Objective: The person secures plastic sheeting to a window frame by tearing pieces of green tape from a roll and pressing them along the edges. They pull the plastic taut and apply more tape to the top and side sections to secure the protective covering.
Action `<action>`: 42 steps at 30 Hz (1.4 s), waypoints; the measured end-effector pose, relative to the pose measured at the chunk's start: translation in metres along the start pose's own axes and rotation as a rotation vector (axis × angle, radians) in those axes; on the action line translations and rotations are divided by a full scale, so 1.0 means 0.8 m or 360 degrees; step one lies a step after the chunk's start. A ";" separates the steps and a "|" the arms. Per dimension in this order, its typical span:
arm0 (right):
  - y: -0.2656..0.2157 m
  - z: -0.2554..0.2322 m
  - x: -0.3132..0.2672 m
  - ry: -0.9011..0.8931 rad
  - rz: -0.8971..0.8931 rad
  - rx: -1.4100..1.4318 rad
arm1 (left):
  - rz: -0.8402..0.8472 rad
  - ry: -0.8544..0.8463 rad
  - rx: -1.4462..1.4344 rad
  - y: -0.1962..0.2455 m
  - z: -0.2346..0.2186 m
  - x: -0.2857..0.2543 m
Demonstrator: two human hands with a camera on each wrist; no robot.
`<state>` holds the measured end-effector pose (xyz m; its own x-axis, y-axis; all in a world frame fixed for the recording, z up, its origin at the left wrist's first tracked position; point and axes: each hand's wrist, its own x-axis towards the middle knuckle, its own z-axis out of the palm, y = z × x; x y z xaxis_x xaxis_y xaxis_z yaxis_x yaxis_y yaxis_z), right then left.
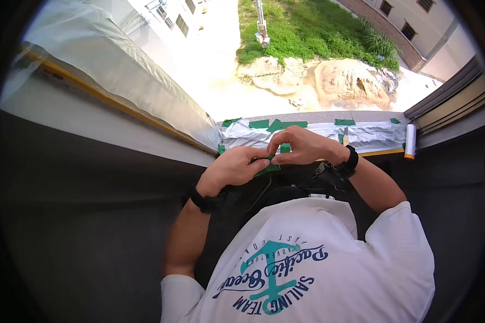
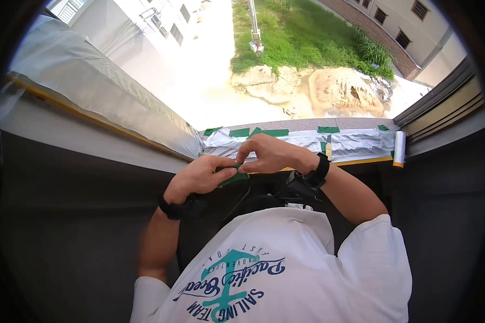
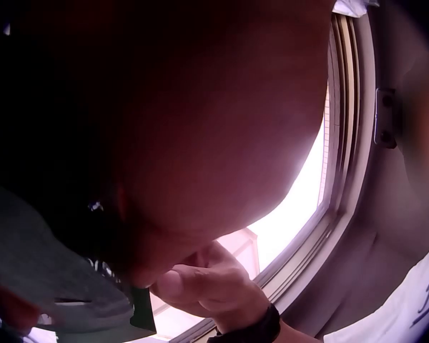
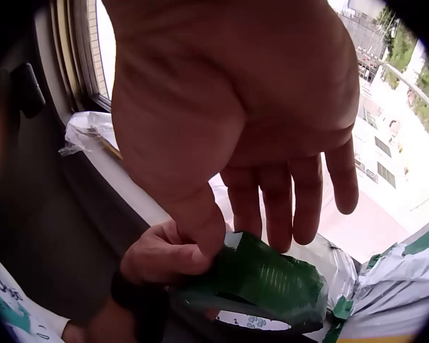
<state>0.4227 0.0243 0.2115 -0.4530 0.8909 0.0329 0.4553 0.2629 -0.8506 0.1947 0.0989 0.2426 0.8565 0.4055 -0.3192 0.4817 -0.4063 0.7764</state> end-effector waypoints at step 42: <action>0.009 0.047 0.023 -0.0157 -0.0195 -0.0463 | -0.0125 0.0369 0.0219 -0.044 0.048 -0.034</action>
<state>0.3889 0.0284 0.1866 -0.5834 0.8098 0.0626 0.5864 0.4733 -0.6573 0.1614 0.0704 0.2032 0.7581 0.6101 -0.2304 0.5791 -0.4674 0.6679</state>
